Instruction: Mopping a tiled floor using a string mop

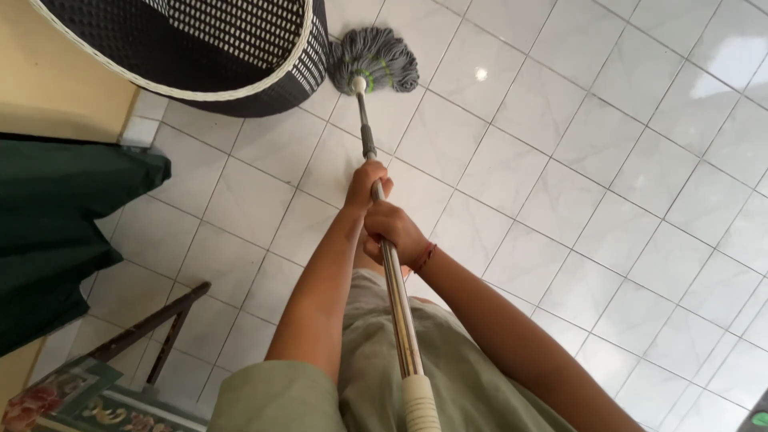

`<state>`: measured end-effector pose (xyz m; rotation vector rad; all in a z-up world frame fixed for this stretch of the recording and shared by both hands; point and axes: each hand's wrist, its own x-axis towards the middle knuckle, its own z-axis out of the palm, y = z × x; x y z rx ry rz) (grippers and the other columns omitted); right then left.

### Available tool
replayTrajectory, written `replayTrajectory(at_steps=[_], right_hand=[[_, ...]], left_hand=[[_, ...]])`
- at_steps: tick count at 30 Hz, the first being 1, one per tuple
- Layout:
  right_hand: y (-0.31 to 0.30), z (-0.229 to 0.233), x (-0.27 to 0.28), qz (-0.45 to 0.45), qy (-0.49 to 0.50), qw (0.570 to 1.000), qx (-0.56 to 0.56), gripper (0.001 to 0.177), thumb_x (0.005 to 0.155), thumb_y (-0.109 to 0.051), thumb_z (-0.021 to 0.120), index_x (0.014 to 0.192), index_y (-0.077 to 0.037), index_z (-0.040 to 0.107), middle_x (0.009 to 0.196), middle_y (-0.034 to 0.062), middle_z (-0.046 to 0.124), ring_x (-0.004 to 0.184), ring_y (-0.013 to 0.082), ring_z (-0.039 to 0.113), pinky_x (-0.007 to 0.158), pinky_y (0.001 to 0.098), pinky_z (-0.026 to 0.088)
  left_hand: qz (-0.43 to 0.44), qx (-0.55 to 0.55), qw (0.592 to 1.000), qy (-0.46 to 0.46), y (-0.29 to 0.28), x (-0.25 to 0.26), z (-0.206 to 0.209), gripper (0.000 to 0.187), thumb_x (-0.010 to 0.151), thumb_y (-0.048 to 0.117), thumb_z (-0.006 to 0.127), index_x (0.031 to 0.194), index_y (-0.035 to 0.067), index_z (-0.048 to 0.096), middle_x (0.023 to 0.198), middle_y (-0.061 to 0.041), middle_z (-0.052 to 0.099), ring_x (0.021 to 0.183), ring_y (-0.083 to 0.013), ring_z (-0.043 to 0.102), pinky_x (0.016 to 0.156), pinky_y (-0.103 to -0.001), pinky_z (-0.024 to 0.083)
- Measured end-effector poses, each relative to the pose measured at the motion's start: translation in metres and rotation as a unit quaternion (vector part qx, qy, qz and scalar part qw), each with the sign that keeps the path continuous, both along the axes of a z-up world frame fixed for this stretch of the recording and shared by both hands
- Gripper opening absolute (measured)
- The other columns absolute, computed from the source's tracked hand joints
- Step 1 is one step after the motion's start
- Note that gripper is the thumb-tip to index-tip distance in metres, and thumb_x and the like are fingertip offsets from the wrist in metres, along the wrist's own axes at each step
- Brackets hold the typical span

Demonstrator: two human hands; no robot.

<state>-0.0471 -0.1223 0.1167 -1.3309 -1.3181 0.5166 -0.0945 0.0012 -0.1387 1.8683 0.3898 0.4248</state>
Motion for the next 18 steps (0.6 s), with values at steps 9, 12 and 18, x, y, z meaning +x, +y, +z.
replayTrajectory(at_steps=[9,12,18], right_hand=[[0.089,-0.003,0.076,-0.01,-0.002,1.0,0.029,0.038,0.087,-0.019,0.066,0.058,-0.016,0.042,0.055,0.0046,0.042,0.053,0.0297,0.049,0.057,0.0367,0.047],[0.122,0.002,0.105,-0.02,0.005,0.999,0.034,0.035,0.08,-0.013,0.066,0.056,-0.015,0.041,0.053,0.0062,0.042,0.049,0.0306,0.048,0.056,0.0377,0.047],[0.165,-0.015,0.137,-0.057,0.017,0.998,0.031,0.036,0.081,-0.013,0.068,0.056,-0.017,0.041,0.052,0.0019,0.043,0.05,0.0264,0.047,0.056,0.0349,0.047]], left_hand=[[-0.04,0.01,0.996,0.076,0.094,0.074,-0.001,0.027,0.08,0.002,0.065,0.066,0.01,0.042,0.069,-0.01,0.047,0.07,-0.0315,0.055,0.073,-0.04,0.049],[-0.058,0.012,0.994,0.096,0.132,0.113,-0.003,0.028,0.08,0.003,0.064,0.066,0.01,0.041,0.069,-0.01,0.046,0.07,-0.0314,0.055,0.071,-0.04,0.048],[-0.084,0.02,0.987,0.136,0.185,0.152,0.07,0.028,0.08,0.003,0.063,0.065,0.009,0.04,0.07,-0.01,0.046,0.07,-0.0319,0.055,0.071,-0.042,0.049]])
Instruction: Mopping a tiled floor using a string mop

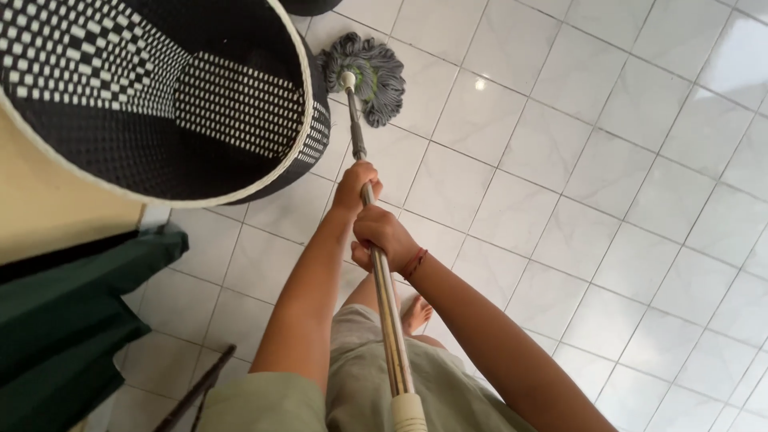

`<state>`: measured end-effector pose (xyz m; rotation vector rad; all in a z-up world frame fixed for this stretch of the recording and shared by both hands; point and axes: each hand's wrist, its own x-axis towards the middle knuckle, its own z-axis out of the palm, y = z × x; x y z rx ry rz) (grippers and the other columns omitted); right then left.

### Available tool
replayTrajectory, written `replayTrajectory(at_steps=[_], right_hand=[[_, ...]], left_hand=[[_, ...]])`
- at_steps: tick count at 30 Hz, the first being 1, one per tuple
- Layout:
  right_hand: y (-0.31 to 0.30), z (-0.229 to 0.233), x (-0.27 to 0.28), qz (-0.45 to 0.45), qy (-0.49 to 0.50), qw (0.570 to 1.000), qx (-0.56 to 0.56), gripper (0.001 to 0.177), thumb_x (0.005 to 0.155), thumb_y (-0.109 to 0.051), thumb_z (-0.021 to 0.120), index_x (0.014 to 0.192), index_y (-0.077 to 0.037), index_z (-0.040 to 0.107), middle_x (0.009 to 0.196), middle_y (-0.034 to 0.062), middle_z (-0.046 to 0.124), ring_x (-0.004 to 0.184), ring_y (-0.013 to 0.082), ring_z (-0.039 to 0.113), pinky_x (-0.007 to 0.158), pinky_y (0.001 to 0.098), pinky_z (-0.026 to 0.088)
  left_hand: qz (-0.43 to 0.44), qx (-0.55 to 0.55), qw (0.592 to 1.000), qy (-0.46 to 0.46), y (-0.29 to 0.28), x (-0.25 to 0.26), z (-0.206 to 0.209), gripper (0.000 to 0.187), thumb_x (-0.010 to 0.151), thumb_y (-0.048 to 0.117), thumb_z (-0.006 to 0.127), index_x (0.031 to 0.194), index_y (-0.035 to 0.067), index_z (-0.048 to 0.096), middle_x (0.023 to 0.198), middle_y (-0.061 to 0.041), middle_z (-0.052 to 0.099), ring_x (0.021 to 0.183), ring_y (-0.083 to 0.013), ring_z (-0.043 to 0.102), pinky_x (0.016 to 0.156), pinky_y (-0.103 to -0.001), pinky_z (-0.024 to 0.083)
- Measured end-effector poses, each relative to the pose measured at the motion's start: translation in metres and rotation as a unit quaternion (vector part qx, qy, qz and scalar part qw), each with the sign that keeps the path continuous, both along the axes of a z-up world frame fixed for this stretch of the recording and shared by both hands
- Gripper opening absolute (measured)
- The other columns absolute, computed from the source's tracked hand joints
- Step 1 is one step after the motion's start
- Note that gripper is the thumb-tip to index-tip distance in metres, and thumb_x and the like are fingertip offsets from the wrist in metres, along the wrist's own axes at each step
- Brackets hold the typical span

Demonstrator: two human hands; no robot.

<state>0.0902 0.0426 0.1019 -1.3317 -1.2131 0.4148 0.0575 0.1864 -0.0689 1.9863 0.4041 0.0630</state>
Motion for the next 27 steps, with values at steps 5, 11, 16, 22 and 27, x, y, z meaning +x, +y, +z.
replayTrajectory(at_steps=[5,11,16,22,27], right_hand=[[0.015,0.008,-0.003,-0.024,0.007,1.0,0.006,0.039,0.085,-0.015,0.068,0.056,-0.017,0.042,0.051,0.0029,0.043,0.048,0.0278,0.047,0.056,0.0352,0.047],[-0.012,0.007,-0.025,-0.04,0.001,0.999,0.006,0.04,0.085,-0.015,0.068,0.056,-0.017,0.04,0.05,0.0026,0.041,0.049,0.027,0.046,0.059,0.0336,0.047],[-0.054,0.003,-0.074,-0.054,-0.03,0.998,-0.006,0.04,0.085,-0.015,0.068,0.058,-0.016,0.039,0.055,0.0042,0.042,0.055,0.0276,0.05,0.062,0.0324,0.045],[-0.118,0.05,-0.136,-0.082,-0.103,0.991,-0.023,0.038,0.088,-0.02,0.062,0.062,-0.016,0.034,0.059,0.0069,0.046,0.063,0.0265,0.05,0.12,0.0465,0.011],[-0.159,0.002,-0.206,-0.046,0.018,0.999,-0.01,0.04,0.082,-0.014,0.068,0.054,-0.019,0.04,0.049,-0.0001,0.041,0.046,0.0225,0.044,0.064,0.034,0.048]], left_hand=[[-0.029,-0.004,1.0,0.006,0.003,-0.005,-0.012,0.028,0.08,0.003,0.063,0.065,0.009,0.039,0.07,-0.01,0.046,0.071,-0.032,0.055,0.072,-0.041,0.049],[-0.047,-0.01,0.999,-0.012,-0.024,-0.024,-0.015,0.028,0.078,0.003,0.063,0.065,0.009,0.039,0.069,-0.01,0.045,0.071,-0.0321,0.054,0.072,-0.04,0.048],[-0.039,-0.006,0.999,-0.027,-0.058,-0.069,-0.012,0.028,0.078,0.003,0.063,0.065,0.009,0.039,0.068,-0.01,0.044,0.072,-0.0321,0.054,0.073,-0.04,0.048],[-0.043,-0.006,0.998,-0.041,-0.115,-0.141,0.0,0.028,0.076,0.003,0.063,0.065,0.009,0.038,0.067,-0.01,0.043,0.072,-0.0322,0.053,0.074,-0.039,0.047],[-0.04,0.006,0.998,-0.04,-0.157,-0.195,0.011,0.026,0.079,0.006,0.064,0.066,0.005,0.042,0.071,-0.015,0.045,0.075,-0.0344,0.054,0.076,-0.041,0.049]])
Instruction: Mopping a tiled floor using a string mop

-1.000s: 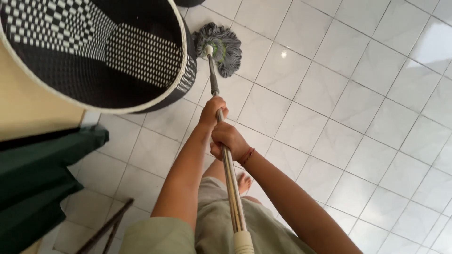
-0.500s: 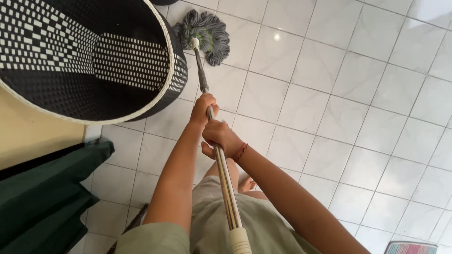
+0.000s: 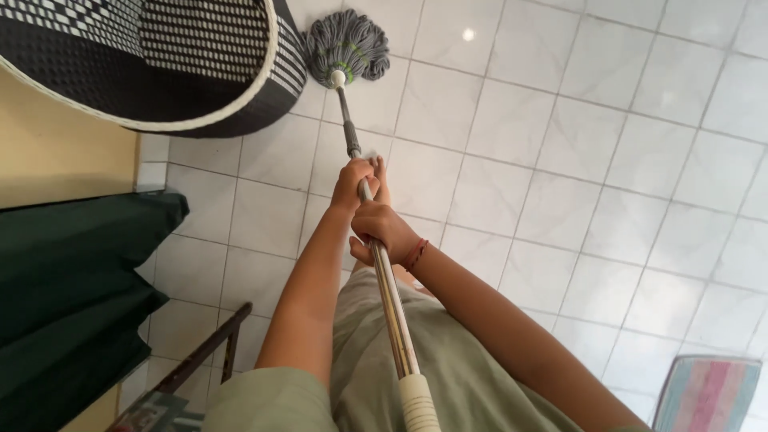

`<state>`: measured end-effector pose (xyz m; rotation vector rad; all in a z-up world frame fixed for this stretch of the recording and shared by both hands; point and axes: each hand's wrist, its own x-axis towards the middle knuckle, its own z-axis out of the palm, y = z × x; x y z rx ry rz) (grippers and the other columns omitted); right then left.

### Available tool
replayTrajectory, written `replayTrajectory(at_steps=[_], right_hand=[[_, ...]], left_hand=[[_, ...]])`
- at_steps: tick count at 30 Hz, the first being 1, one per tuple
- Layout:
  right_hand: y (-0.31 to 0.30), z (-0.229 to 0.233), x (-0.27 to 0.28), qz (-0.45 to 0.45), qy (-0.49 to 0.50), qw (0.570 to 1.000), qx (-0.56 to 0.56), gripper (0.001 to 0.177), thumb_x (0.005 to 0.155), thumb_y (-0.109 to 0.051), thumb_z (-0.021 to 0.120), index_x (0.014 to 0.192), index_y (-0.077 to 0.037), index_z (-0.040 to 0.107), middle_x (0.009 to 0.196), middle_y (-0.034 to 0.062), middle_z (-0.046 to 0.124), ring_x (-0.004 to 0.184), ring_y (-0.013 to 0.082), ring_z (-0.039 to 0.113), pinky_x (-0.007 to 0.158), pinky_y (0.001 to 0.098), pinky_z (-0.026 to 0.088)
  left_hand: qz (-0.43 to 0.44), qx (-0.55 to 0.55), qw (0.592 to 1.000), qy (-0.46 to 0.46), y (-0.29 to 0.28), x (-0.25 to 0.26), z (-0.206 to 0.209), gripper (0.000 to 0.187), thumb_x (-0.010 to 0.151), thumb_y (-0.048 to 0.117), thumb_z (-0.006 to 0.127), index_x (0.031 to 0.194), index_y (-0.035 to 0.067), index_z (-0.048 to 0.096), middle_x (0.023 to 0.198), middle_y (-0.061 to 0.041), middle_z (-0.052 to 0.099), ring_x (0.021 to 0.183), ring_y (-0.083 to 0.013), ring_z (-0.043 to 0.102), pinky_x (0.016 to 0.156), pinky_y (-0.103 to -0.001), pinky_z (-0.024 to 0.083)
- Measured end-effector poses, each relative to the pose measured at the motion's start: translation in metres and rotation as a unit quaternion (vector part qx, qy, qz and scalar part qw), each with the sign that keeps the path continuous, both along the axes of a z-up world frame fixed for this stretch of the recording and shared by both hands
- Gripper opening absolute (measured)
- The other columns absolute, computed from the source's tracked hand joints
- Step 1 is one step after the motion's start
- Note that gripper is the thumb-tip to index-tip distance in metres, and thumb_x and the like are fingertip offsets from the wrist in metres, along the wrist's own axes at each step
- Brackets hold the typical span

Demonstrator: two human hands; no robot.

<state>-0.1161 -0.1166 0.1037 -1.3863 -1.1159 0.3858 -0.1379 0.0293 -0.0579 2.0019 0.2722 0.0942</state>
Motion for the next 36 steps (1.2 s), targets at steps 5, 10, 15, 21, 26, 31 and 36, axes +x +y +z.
replayTrajectory(at_steps=[5,10,15,21,26,31,36], right_hand=[[-0.026,0.0,-0.036,-0.004,0.0,1.0,-0.02,0.042,0.084,-0.017,0.071,0.054,-0.019,0.042,0.052,0.0014,0.045,0.051,0.0262,0.05,0.061,0.0341,0.049],[-0.031,-0.009,-0.045,-0.034,0.013,0.999,-0.023,0.04,0.081,-0.013,0.071,0.054,-0.017,0.042,0.055,0.0019,0.044,0.054,0.0275,0.05,0.061,0.0338,0.049],[-0.002,0.0,-0.028,-0.054,0.015,0.998,-0.006,0.04,0.081,-0.014,0.071,0.055,-0.017,0.041,0.055,0.0033,0.043,0.053,0.0278,0.05,0.057,0.0341,0.048],[0.067,0.006,0.012,-0.066,0.004,0.998,0.001,0.037,0.081,-0.012,0.069,0.058,-0.016,0.041,0.057,0.0055,0.043,0.055,0.0294,0.052,0.058,0.0367,0.048],[0.115,0.001,0.041,-0.092,0.012,0.996,0.004,0.038,0.081,-0.009,0.07,0.057,-0.016,0.041,0.055,0.0034,0.042,0.054,0.0295,0.051,0.059,0.0352,0.049],[0.13,0.0,0.046,-0.107,0.008,0.994,0.005,0.04,0.085,-0.01,0.068,0.058,-0.015,0.039,0.055,0.0053,0.041,0.052,0.0302,0.048,0.059,0.0372,0.048],[0.124,0.006,0.035,-0.114,-0.002,0.993,-0.009,0.039,0.082,-0.006,0.069,0.057,-0.014,0.04,0.054,0.0056,0.04,0.053,0.0309,0.049,0.061,0.0353,0.049]], left_hand=[[-0.044,0.025,0.998,-0.034,-0.024,-0.026,-0.028,0.023,0.08,0.007,0.066,0.069,0.007,0.046,0.074,-0.016,0.05,0.078,-0.0373,0.056,0.08,-0.042,0.049],[-0.058,0.013,0.998,-0.015,-0.021,-0.03,-0.015,0.027,0.078,0.009,0.068,0.065,0.009,0.043,0.072,-0.012,0.048,0.075,-0.0332,0.054,0.075,-0.04,0.048],[-0.071,-0.02,0.996,0.047,0.01,-0.016,-0.049,0.032,0.082,0.004,0.065,0.064,0.011,0.039,0.069,-0.008,0.043,0.069,-0.0288,0.05,0.071,-0.038,0.046],[-0.087,-0.011,0.989,0.116,0.089,0.021,-0.083,0.028,0.082,0.003,0.067,0.068,0.009,0.044,0.076,-0.01,0.048,0.075,-0.0306,0.057,0.074,-0.038,0.048],[-0.047,-0.072,0.979,0.186,0.122,0.05,0.017,0.032,0.079,-0.003,0.064,0.066,0.011,0.039,0.075,-0.006,0.043,0.072,-0.0264,0.056,0.074,-0.037,0.046],[-0.096,-0.04,0.99,0.096,0.133,0.059,-0.023,0.036,0.075,-0.009,0.065,0.064,0.01,0.037,0.071,-0.008,0.04,0.07,-0.0283,0.052,0.072,-0.037,0.045],[-0.138,0.009,0.99,-0.003,0.141,0.064,-0.052,0.037,0.073,-0.01,0.066,0.062,0.009,0.036,0.066,-0.011,0.04,0.067,-0.0318,0.049,0.071,-0.038,0.045]])
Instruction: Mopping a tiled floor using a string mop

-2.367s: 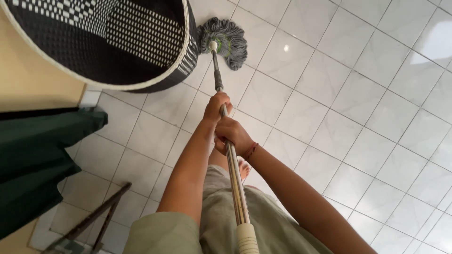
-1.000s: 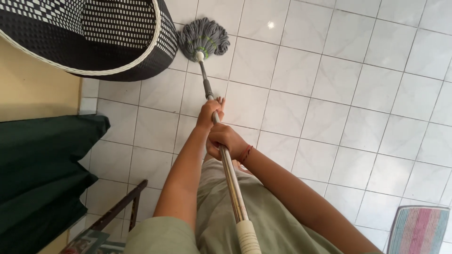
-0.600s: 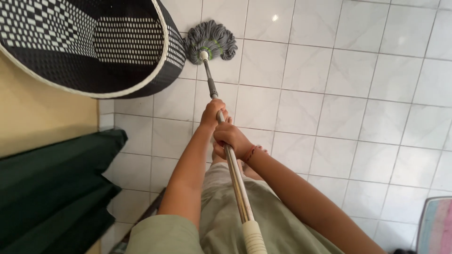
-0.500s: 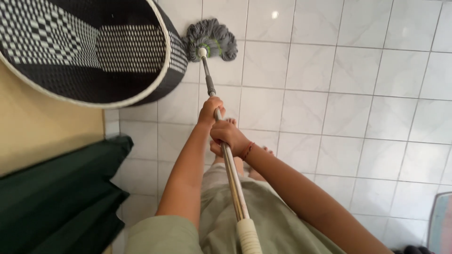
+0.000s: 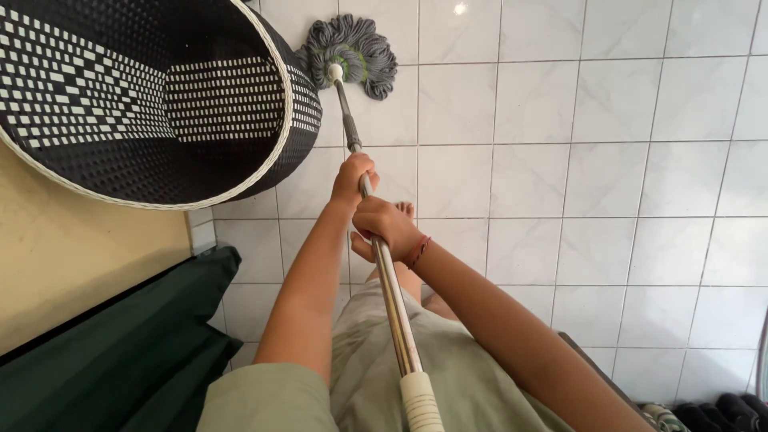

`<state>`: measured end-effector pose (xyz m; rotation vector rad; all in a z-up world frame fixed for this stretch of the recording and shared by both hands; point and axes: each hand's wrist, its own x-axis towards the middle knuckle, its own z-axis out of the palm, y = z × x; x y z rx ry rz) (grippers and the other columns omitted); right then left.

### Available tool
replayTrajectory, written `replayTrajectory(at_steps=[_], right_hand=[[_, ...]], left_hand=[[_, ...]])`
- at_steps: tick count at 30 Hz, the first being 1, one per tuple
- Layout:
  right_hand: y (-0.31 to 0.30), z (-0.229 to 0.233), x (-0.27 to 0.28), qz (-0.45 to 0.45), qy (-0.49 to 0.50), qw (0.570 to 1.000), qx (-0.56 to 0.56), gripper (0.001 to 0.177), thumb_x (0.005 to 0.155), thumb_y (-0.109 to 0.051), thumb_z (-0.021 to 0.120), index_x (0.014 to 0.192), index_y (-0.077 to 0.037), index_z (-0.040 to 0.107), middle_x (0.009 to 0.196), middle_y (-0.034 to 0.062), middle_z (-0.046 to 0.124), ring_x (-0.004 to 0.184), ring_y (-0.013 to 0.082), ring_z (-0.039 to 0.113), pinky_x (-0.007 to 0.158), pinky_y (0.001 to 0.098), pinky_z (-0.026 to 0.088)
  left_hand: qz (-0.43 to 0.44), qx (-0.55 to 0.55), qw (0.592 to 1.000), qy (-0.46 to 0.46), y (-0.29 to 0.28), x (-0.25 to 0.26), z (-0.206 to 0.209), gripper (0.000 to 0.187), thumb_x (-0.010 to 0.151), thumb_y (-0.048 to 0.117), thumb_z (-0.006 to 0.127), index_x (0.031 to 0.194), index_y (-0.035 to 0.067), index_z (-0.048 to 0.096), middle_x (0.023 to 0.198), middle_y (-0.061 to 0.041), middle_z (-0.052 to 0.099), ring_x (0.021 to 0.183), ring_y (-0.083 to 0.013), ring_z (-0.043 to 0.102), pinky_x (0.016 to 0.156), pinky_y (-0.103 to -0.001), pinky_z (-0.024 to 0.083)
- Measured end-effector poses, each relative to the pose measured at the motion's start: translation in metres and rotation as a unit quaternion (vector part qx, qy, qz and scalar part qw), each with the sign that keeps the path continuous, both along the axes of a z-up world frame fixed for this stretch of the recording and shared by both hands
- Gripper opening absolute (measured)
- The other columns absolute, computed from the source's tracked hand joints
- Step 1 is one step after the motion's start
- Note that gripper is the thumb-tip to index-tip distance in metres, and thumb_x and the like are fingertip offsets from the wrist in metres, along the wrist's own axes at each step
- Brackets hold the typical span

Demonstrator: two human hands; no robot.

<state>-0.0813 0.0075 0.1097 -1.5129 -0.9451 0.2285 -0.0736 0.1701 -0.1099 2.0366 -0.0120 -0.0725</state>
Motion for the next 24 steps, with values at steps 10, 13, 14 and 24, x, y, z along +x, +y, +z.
replayTrajectory(at_steps=[10,13,14,24], right_hand=[[-0.076,0.019,-0.094,-0.012,0.001,1.0,0.003,0.04,0.082,-0.007,0.068,0.055,-0.013,0.039,0.051,0.0078,0.039,0.048,0.0314,0.046,0.06,0.0361,0.048],[-0.108,0.011,-0.14,-0.029,-0.001,1.0,-0.002,0.041,0.083,-0.008,0.069,0.055,-0.014,0.039,0.052,0.0075,0.04,0.05,0.0315,0.047,0.061,0.0357,0.048],[-0.118,0.013,-0.152,-0.032,0.007,0.999,-0.007,0.041,0.083,-0.008,0.069,0.055,-0.014,0.04,0.053,0.0076,0.04,0.05,0.0326,0.048,0.062,0.0371,0.049],[-0.181,0.024,-0.237,-0.058,0.018,0.998,-0.028,0.038,0.081,-0.006,0.07,0.056,-0.013,0.042,0.055,0.0085,0.044,0.054,0.0355,0.051,0.063,0.0399,0.049]], left_hand=[[-0.048,0.019,0.998,-0.033,-0.08,-0.084,0.023,0.029,0.078,0.007,0.068,0.063,0.011,0.043,0.064,-0.007,0.048,0.066,-0.032,0.052,0.076,-0.04,0.045],[-0.069,0.009,0.997,-0.036,-0.116,-0.122,0.031,0.028,0.08,0.01,0.069,0.064,0.01,0.046,0.067,-0.008,0.048,0.07,-0.0314,0.053,0.078,-0.038,0.047],[-0.068,0.002,0.997,-0.032,-0.128,-0.133,0.015,0.027,0.079,0.011,0.069,0.064,0.012,0.046,0.067,-0.008,0.049,0.07,-0.0315,0.053,0.076,-0.038,0.047],[-0.064,0.342,0.93,0.122,-0.22,-0.206,-0.001,0.041,0.08,0.029,0.075,0.118,0.013,0.072,0.158,-0.028,0.044,0.15,-0.0408,0.035,0.127,-0.043,0.025]])
